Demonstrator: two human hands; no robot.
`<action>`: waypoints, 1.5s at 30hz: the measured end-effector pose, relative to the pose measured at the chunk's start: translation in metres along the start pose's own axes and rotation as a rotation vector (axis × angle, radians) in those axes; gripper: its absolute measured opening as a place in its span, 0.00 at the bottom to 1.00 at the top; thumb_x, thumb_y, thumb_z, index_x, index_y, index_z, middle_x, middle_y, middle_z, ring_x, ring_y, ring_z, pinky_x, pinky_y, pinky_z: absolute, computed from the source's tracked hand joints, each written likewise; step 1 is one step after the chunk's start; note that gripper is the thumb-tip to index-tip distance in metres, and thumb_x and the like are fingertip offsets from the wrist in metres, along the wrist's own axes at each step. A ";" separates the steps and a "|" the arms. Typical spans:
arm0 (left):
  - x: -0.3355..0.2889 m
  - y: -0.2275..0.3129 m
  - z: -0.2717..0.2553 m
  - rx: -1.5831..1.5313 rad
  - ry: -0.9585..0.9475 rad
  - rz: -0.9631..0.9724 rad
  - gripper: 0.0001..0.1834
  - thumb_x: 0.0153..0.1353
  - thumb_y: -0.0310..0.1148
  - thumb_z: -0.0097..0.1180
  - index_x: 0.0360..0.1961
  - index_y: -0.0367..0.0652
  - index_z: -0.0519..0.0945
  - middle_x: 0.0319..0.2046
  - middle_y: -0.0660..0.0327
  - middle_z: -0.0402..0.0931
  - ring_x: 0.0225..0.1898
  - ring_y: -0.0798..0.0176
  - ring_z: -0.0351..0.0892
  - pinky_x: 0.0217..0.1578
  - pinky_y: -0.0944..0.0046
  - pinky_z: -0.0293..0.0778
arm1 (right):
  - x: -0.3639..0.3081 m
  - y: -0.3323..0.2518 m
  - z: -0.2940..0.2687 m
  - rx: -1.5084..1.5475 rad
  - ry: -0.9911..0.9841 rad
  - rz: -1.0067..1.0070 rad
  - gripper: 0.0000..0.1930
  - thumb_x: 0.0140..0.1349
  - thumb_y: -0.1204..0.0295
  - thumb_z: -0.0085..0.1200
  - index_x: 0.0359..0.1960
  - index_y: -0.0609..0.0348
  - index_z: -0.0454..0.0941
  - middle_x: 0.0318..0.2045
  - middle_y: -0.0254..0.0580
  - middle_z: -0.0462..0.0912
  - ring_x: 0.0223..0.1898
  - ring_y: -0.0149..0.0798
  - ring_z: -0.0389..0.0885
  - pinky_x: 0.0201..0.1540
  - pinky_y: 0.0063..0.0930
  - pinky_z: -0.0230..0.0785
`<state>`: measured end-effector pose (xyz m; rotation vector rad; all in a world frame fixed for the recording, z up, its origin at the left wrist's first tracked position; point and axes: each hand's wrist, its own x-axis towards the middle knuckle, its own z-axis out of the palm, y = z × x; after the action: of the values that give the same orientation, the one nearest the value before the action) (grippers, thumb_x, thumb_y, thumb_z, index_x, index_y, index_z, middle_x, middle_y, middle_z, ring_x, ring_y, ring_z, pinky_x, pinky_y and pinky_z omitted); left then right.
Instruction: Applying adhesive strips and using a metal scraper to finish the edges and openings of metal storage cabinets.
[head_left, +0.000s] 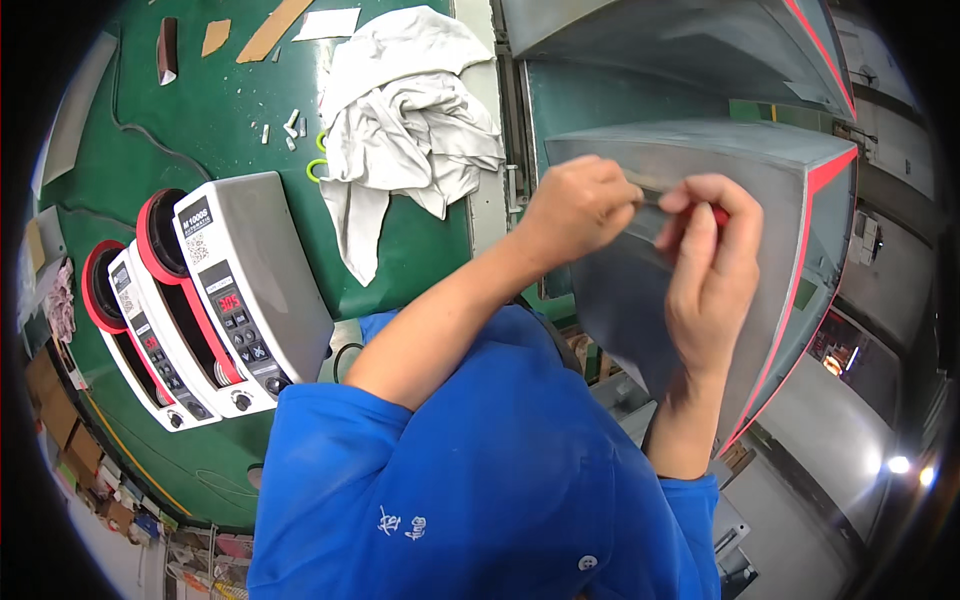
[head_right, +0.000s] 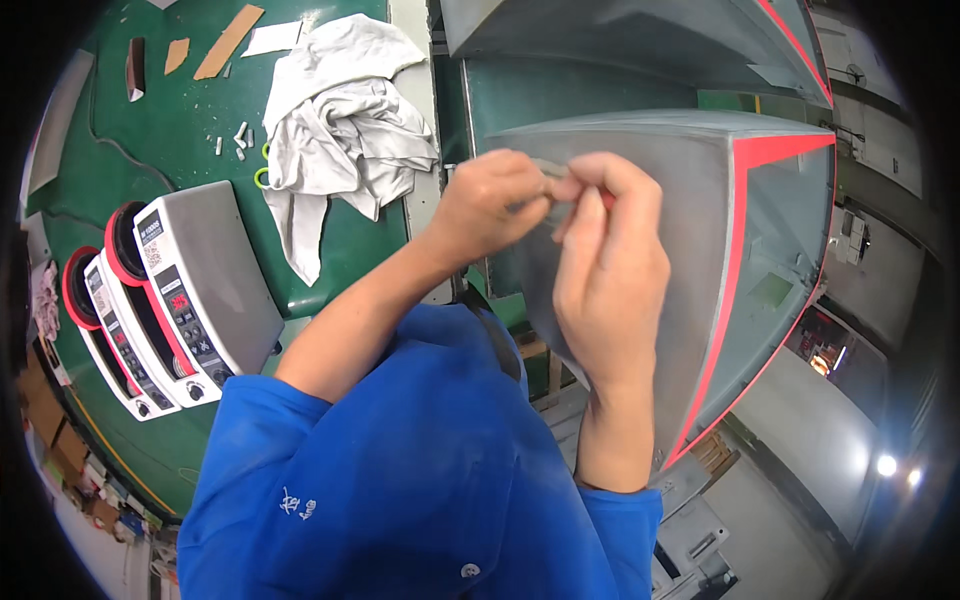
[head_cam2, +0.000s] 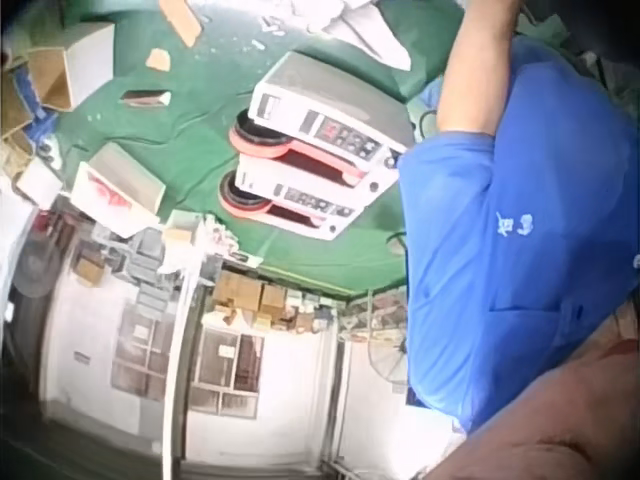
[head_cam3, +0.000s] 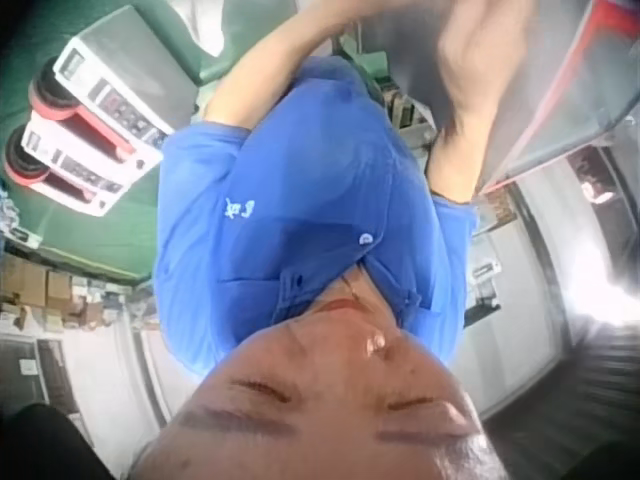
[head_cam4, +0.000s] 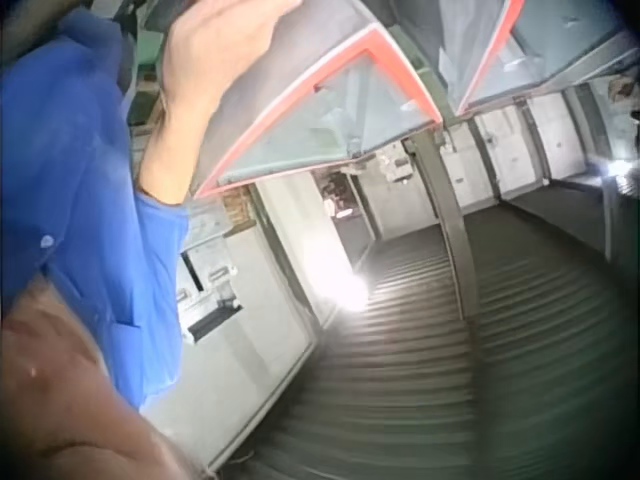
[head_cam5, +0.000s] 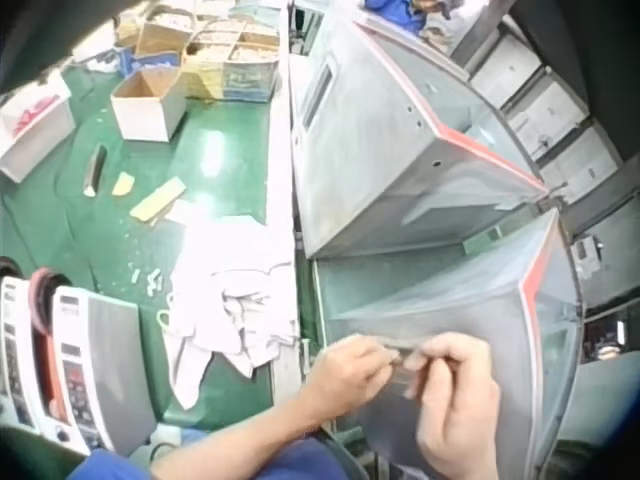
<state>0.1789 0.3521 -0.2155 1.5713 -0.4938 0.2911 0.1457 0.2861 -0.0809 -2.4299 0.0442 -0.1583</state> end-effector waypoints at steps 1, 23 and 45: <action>-0.007 0.006 0.003 -0.040 -0.053 -0.005 0.03 0.41 0.25 0.56 0.21 0.43 0.78 0.20 0.61 0.71 0.24 0.56 0.73 0.27 0.59 0.70 | -0.007 -0.004 -0.006 -0.008 0.001 0.021 0.08 0.62 0.80 0.38 0.42 0.63 0.65 0.28 0.39 0.74 0.23 0.27 0.71 0.28 0.20 0.66; -0.011 -0.006 -0.007 -0.196 -0.087 -0.376 0.05 0.49 0.22 0.57 0.24 0.33 0.73 0.28 0.58 0.77 0.23 0.68 0.75 0.25 0.72 0.71 | -0.081 0.016 -0.104 -0.368 -0.030 0.066 0.31 0.55 0.70 0.52 0.59 0.68 0.54 0.58 0.53 0.60 0.59 0.47 0.59 0.61 0.36 0.48; -0.018 0.002 0.006 -0.059 -0.157 -0.105 0.11 0.41 0.16 0.57 0.30 0.37 0.76 0.23 0.58 0.72 0.27 0.59 0.74 0.26 0.65 0.70 | -0.082 0.010 -0.101 -0.381 0.003 0.139 0.36 0.48 0.73 0.61 0.58 0.67 0.56 0.48 0.54 0.68 0.46 0.47 0.70 0.51 0.33 0.58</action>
<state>0.1617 0.3490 -0.2222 1.5637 -0.5351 0.0725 0.0514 0.2194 -0.0204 -2.7938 0.2662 -0.0964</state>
